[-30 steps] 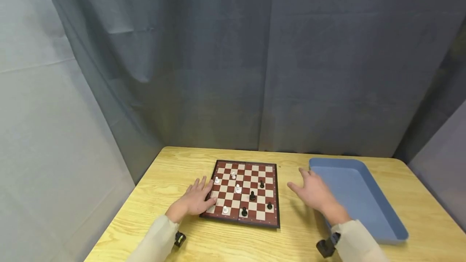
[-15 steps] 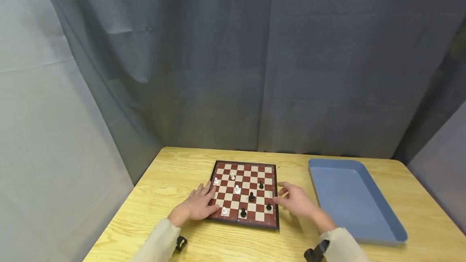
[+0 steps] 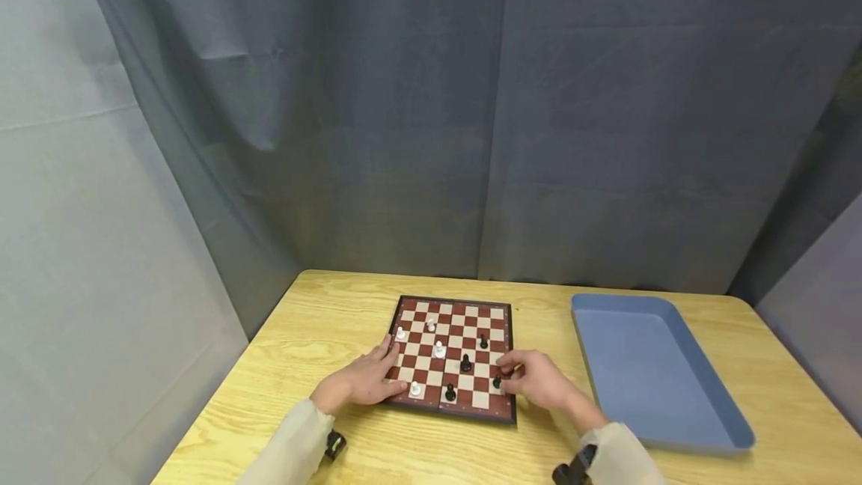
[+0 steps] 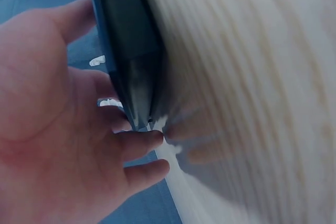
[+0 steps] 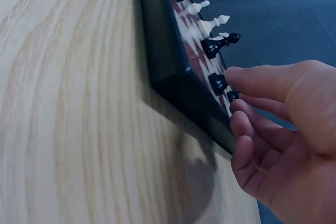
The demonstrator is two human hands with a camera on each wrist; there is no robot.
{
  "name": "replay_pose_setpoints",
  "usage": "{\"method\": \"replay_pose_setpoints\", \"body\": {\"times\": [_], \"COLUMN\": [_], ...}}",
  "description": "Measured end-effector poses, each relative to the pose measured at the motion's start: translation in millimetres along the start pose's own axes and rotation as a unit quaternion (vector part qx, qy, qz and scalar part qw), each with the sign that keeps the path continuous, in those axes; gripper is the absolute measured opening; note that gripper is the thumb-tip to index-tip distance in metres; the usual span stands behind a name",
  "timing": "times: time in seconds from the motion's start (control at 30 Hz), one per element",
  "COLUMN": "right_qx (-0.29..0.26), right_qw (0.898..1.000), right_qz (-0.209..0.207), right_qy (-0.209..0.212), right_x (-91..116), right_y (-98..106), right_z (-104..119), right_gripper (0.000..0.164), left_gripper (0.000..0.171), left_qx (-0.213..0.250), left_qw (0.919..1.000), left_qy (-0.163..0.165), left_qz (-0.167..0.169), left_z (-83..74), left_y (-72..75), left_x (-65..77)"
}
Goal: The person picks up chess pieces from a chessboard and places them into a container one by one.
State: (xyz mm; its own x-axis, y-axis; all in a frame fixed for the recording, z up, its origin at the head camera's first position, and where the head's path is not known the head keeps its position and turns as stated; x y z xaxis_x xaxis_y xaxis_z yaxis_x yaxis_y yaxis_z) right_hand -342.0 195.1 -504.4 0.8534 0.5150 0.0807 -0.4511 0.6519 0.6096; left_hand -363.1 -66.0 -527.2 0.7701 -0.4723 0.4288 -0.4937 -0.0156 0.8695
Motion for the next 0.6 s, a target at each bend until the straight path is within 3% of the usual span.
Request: {"method": "replay_pose_setpoints", "body": {"times": [0.6], "right_qx": [0.017], "right_qw": [1.000], "right_qz": [0.002], "right_qy": [0.016], "right_x": [-5.3], "right_y": [-7.7], "right_z": [-4.6], "right_gripper": [0.018], "left_gripper": [0.085], "left_qx": [0.019], "left_qw": [0.9998], "left_qy": [0.000], "left_qz": [0.005], "left_z": [-3.7], "left_y": [3.3], "left_x": [1.6]}}
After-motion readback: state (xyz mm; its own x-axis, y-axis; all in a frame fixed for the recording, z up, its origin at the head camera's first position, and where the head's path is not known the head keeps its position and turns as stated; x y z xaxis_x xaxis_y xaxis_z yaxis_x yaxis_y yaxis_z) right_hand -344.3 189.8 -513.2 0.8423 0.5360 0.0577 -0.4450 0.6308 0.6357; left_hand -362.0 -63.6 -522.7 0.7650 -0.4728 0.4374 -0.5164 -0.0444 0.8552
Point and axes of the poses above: each hand's wrist, its own x-axis away from the middle knuckle, its own y-axis out of the back of the hand, z = x × y, the point moved 9 cm from there along -x, towards the middle knuckle, and after that the axes turned 11 degrees about z, right-handed, at the moved point
